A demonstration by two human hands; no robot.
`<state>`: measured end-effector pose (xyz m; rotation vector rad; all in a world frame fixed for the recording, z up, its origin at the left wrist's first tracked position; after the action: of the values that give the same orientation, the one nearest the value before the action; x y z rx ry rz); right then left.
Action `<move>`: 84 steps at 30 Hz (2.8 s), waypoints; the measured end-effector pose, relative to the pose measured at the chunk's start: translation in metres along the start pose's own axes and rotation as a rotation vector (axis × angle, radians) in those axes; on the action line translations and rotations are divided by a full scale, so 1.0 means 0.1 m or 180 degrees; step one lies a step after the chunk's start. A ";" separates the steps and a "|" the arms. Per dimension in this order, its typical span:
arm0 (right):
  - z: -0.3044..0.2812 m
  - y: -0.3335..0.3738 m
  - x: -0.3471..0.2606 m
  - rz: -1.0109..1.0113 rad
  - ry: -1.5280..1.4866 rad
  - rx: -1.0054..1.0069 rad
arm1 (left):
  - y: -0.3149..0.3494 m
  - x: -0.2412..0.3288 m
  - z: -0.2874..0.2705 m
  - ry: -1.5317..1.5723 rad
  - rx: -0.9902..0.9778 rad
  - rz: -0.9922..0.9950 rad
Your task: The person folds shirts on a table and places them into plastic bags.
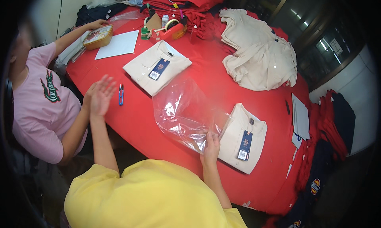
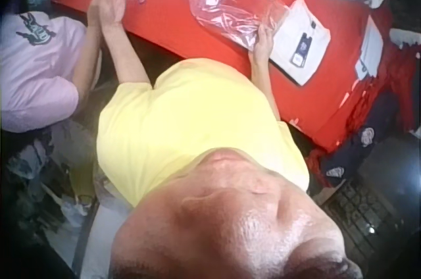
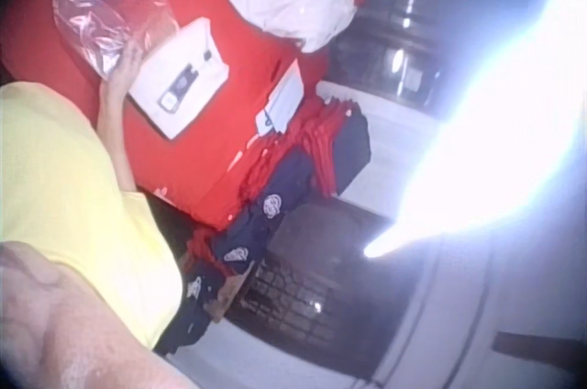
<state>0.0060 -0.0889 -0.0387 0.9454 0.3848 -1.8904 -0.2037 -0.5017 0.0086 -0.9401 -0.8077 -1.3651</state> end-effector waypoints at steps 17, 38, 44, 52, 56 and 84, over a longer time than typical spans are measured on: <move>0.20 0.24 -0.02 0.0623 0.0283 -0.0282 | 0.16 0.05 0.27 0.0352 -0.0723 0.0162; 0.44 0.16 -1.24 -0.0548 0.2415 -0.0536 | 0.55 -0.21 2.49 -0.1745 -0.2479 -0.0188; 0.62 0.27 -1.17 0.0046 0.2974 -0.0558 | 0.70 -0.24 2.50 -0.1547 -0.2816 -0.0110; 0.50 0.23 -0.74 0.1381 -0.0534 -0.1495 | 0.82 -0.07 2.62 -0.1975 -0.3484 0.0537; 0.58 0.33 -0.46 0.1998 -0.0056 -0.1737 | 0.83 -0.12 2.72 -0.3187 -0.3161 0.0723; 0.70 0.46 -1.64 -0.2192 0.2628 -0.0342 | 0.71 -0.40 2.75 -0.0524 -0.3334 -0.0391</move>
<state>0.0539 -0.0540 0.1352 1.6428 1.4337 -1.9352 -0.1198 -0.2381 0.0840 -1.8386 -0.2096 -1.8615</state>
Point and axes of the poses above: each hand's wrist, its own y-axis away from the middle knuckle, its own z-axis out of the palm, x = y × z, the point moved 5 cm from there along -y, towards the middle knuckle, and after that the axes turned 13 degrees about -y, right-handed, at the moved point
